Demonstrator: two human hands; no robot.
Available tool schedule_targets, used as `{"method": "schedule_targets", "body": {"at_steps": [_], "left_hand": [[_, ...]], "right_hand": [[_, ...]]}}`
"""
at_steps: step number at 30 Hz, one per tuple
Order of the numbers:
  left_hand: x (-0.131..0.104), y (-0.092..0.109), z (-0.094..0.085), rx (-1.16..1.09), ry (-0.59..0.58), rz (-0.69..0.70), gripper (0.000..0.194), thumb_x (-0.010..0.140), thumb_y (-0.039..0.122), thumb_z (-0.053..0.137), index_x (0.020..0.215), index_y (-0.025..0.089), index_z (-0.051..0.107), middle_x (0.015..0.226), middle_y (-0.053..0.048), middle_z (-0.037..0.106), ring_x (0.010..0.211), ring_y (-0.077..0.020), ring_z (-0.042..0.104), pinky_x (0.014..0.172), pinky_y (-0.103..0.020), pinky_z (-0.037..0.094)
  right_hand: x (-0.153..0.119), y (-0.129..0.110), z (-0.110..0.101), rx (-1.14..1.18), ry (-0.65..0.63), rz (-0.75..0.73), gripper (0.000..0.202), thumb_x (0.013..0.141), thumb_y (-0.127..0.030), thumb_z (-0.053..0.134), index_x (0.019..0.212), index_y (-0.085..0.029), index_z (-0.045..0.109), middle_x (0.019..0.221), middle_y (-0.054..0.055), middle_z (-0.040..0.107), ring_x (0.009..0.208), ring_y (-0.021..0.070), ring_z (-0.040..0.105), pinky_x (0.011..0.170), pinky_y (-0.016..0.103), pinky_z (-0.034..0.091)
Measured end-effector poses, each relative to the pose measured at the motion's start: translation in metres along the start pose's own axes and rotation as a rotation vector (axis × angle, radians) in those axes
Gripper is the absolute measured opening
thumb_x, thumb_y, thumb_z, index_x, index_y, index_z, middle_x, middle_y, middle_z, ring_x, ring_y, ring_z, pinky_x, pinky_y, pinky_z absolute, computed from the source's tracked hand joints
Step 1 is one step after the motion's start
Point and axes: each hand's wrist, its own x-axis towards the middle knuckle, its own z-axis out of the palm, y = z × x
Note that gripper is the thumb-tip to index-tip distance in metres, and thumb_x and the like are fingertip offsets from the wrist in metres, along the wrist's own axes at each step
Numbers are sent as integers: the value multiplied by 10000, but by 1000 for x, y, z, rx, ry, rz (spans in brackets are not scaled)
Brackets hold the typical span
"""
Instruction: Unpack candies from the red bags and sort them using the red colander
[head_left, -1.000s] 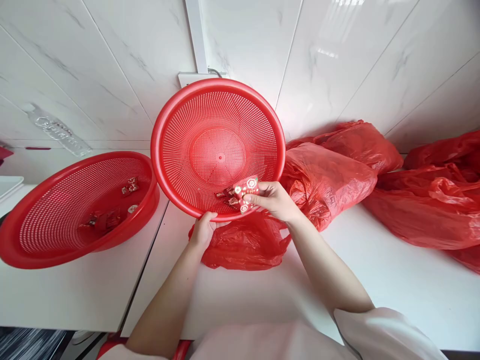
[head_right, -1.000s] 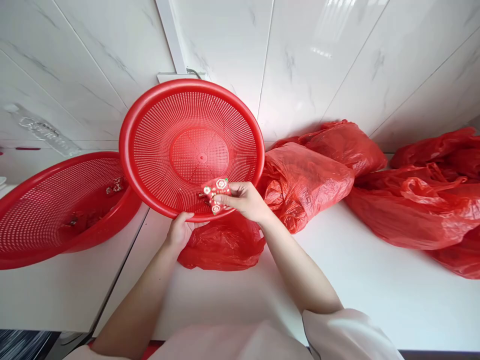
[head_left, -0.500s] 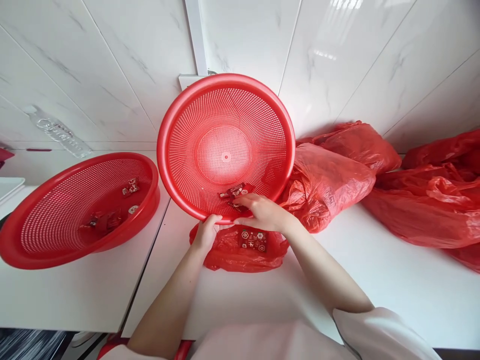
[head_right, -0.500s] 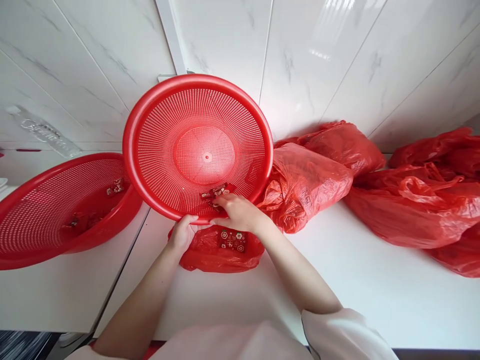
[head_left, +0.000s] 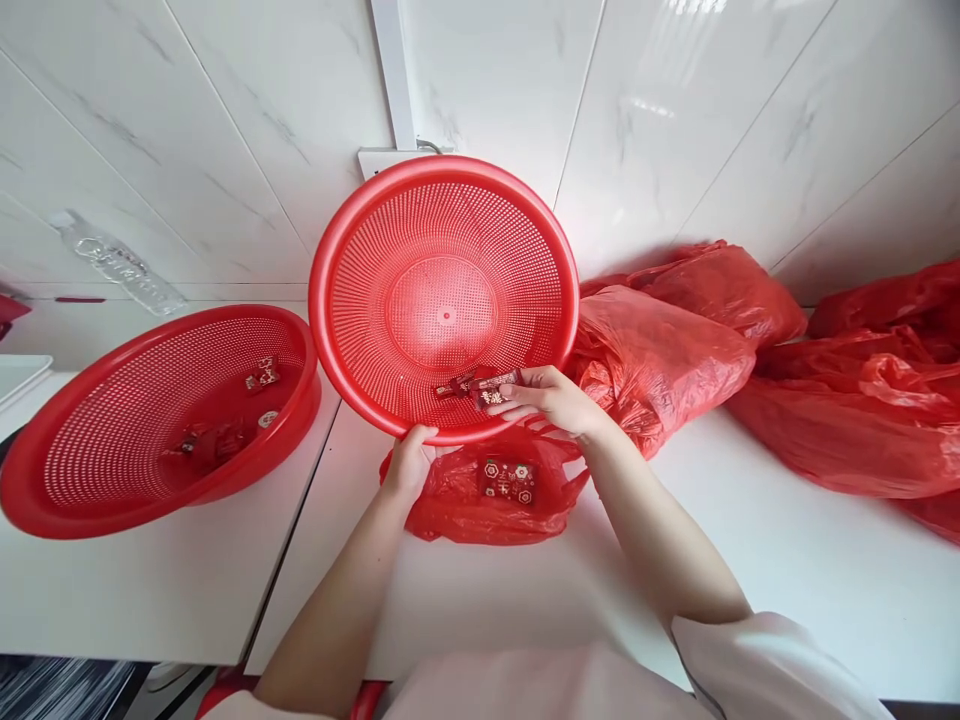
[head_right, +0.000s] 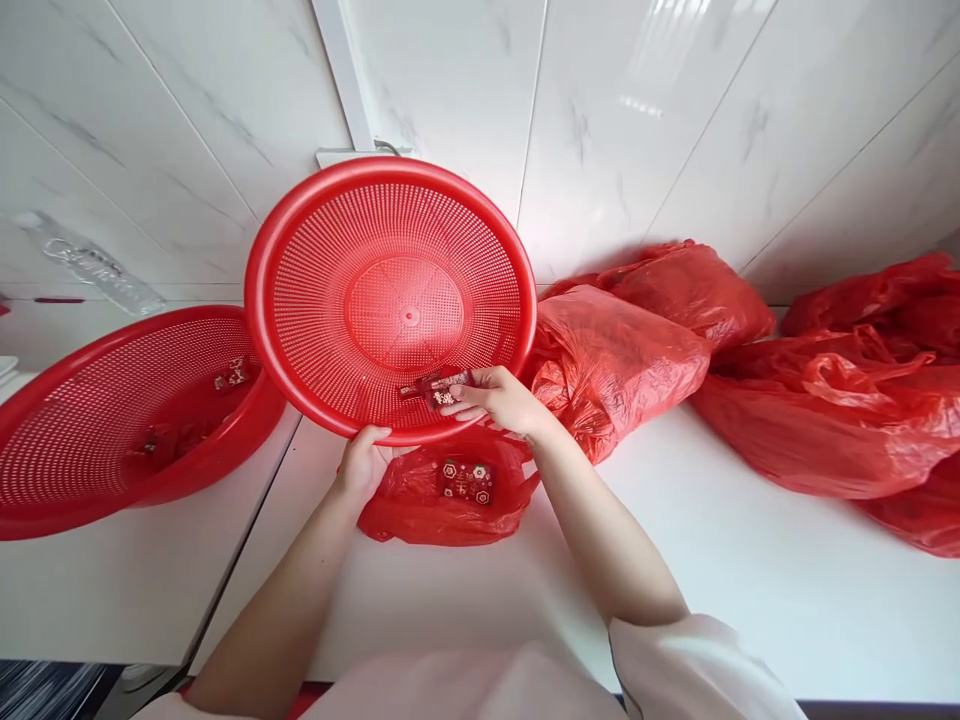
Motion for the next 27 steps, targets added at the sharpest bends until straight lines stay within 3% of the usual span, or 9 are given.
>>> {"method": "schedule_targets", "body": {"at_steps": [4, 7, 11, 13, 16, 20, 24, 27], "left_hand": [[2, -1, -2, -8, 3, -5, 189, 733, 212, 584, 890, 131, 652, 1031, -97, 685, 1073, -302, 612, 907, -488, 503], [3, -2, -1, -2, 22, -6, 138, 720, 208, 598, 824, 131, 645, 1010, -97, 690, 1070, -306, 614, 907, -488, 504], [2, -1, 1, -8, 15, 0, 187, 709, 201, 595, 877, 142, 653, 1031, -90, 687, 1085, -304, 609, 911, -483, 503], [1, -1, 1, 1, 18, -8, 194, 706, 206, 595, 878, 142, 659, 1018, -90, 690, 1083, -307, 610, 909, -481, 504], [1, -1, 1, 12, 34, -14, 136, 708, 208, 596, 809, 139, 656, 973, -90, 697, 1080, -314, 610, 901, -480, 508], [0, -1, 2, 3, 31, -9, 130, 716, 199, 585, 805, 134, 655, 959, -96, 697, 1083, -316, 607, 897, -486, 508], [0, 0, 3, -5, 18, -21, 158, 726, 204, 571, 831, 126, 660, 940, -101, 701, 1079, -319, 609, 906, -496, 502], [1, -1, 2, -2, 20, -24, 159, 726, 203, 571, 829, 123, 662, 954, -106, 701, 1080, -320, 610, 908, -495, 502]], "right_hand": [[-2, -3, 0, 16, -1, -10, 287, 797, -363, 683, 981, -144, 697, 1015, 102, 713, 809, 167, 711, 750, 293, 597], [-4, -5, 3, -62, -26, -149, 274, 805, -328, 674, 1046, -197, 691, 1131, 76, 674, 866, 163, 693, 709, 290, 601], [-5, -10, 11, -132, -51, -403, 141, 804, -258, 679, 931, -203, 708, 1201, 48, 633, 1122, 184, 595, 989, 355, 484], [-5, -11, 14, -185, -20, -453, 139, 864, -268, 610, 956, -204, 692, 1129, 49, 657, 1101, 170, 598, 1015, 366, 450], [-3, -8, 15, -189, 60, -465, 177, 908, -272, 542, 1034, -209, 649, 1052, 47, 669, 959, 145, 639, 932, 354, 501], [3, 1, 12, -67, 88, -428, 274, 819, -248, 655, 1088, -214, 612, 1194, 60, 609, 877, 145, 669, 894, 358, 542], [9, 8, 10, 25, 253, -350, 711, 668, -227, 784, 1313, -269, 488, 1353, 83, 522, 840, 148, 685, 862, 348, 565], [13, 11, 8, 126, 295, -286, 746, 618, -255, 821, 1298, -206, 517, 1117, 81, 679, 835, 176, 698, 839, 350, 568]]}}
